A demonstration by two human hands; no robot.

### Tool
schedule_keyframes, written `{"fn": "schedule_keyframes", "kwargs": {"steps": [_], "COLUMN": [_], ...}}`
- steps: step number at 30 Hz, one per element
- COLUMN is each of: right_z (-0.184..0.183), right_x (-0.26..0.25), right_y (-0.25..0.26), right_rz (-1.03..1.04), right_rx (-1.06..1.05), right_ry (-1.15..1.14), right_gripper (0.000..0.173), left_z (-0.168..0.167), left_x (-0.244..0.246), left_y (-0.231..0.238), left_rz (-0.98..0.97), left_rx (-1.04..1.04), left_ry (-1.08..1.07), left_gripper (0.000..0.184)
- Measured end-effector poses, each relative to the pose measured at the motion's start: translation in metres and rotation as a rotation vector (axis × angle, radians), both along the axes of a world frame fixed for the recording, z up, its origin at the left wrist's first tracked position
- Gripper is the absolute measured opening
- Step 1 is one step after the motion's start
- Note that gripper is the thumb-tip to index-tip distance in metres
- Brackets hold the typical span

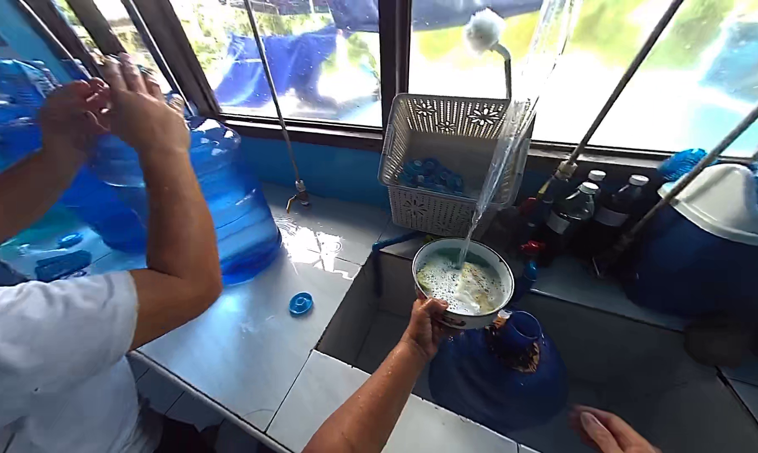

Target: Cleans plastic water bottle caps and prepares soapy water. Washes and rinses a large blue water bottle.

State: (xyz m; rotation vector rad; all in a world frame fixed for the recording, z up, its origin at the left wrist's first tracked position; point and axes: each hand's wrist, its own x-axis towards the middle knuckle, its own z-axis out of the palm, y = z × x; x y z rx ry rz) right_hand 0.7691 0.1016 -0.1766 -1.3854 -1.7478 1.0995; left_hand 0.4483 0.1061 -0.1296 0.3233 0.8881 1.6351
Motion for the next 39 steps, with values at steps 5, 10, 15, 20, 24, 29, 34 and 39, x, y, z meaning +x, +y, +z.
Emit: {"fn": "schedule_keyframes", "kwargs": {"steps": [5,10,15,20,24,29,34,39], "right_z": [0.066,0.1,0.105,0.103,0.102,0.104,0.109,0.108], "right_x": [-0.118,-0.176,-0.187,-0.187,-0.183,-0.18,-0.177,-0.177], "right_y": [0.019,0.055,0.063,0.06,0.06,0.056,0.054,0.052], "right_rz": [0.101,-0.031,-0.129,-0.176,-0.188,-0.214,-0.23,-0.255], "right_rx": [-0.372,-0.545,-0.646,-0.641,-0.635,-0.623,-0.619,-0.645], "right_ry": [0.438,0.548,0.685,0.736,0.744,0.77,0.795,0.822], "right_gripper": [0.05,0.053,0.021,0.017,0.016,0.016,0.017,0.018], "left_z": [0.014,0.021,0.009,0.008,0.008,0.009,0.013,0.026], "left_x": [0.001,0.001,-0.01,-0.016,-0.013,-0.011,-0.01,-0.018], "left_y": [0.001,-0.001,-0.003,0.0,0.001,0.002,0.001,0.006], "left_rz": [0.028,0.04,-0.037,-0.111,-0.125,-0.153,-0.162,-0.119], "left_rx": [0.012,0.029,0.082,0.068,0.062,0.074,0.109,0.057], "left_ry": [-0.053,-0.031,-0.036,-0.043,-0.056,-0.079,-0.089,-0.048], "left_gripper": [0.02,0.018,0.031,0.029,0.031,0.035,0.038,0.054]}}
